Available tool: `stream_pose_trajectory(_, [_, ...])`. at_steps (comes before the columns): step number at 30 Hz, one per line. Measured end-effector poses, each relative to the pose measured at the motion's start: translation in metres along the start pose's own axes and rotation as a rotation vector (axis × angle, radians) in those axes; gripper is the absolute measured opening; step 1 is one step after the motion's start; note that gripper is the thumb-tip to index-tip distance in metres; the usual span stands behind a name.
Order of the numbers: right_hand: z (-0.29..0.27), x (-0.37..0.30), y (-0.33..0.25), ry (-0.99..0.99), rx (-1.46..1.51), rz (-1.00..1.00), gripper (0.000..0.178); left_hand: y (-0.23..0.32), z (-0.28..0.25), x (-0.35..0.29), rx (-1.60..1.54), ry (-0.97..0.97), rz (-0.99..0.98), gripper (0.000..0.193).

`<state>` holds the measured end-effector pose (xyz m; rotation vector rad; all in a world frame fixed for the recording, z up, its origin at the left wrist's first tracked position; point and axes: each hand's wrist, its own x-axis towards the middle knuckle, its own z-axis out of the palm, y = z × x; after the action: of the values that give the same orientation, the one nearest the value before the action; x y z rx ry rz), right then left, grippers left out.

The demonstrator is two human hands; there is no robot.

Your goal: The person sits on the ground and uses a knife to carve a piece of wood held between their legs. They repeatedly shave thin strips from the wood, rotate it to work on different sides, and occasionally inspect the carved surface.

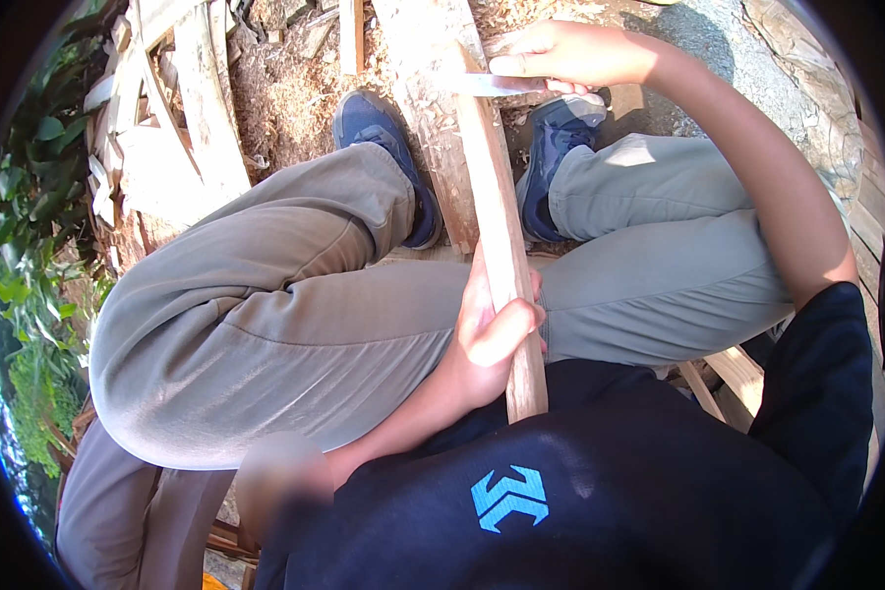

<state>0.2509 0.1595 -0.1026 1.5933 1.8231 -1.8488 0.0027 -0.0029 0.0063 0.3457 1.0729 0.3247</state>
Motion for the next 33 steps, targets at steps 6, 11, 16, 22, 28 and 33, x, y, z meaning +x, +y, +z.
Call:
stream_pose_trajectory(6, [0.011,-0.001,-0.005,0.087,-0.074,-0.072,0.038,-0.003,-0.008,0.000,-0.059,-0.067,-0.047,0.063])
stream_pose_trajectory(11, [0.018,0.003,0.003,0.214,-0.265,-0.166,0.045,-0.001,-0.004,-0.001,-0.062,-0.032,-0.017,0.054])
stream_pose_trajectory(16, [0.033,-0.007,-0.007,0.393,-0.316,-0.162,0.044,-0.001,-0.005,0.001,-0.086,-0.015,-0.032,0.050])
stream_pose_trajectory(22, [0.019,-0.011,-0.004,0.286,-0.305,-0.180,0.037,-0.002,-0.002,-0.001,-0.045,0.006,0.003,0.051])
stream_pose_trajectory(28, [0.025,-0.025,-0.003,0.248,-0.330,-0.280,0.039,-0.007,-0.012,-0.001,-0.143,-0.009,-0.017,0.050])
stream_pose_trajectory(33, [0.010,-0.013,-0.001,0.348,-0.319,-0.086,0.035,0.003,0.000,-0.003,-0.034,0.034,-0.021,0.050])
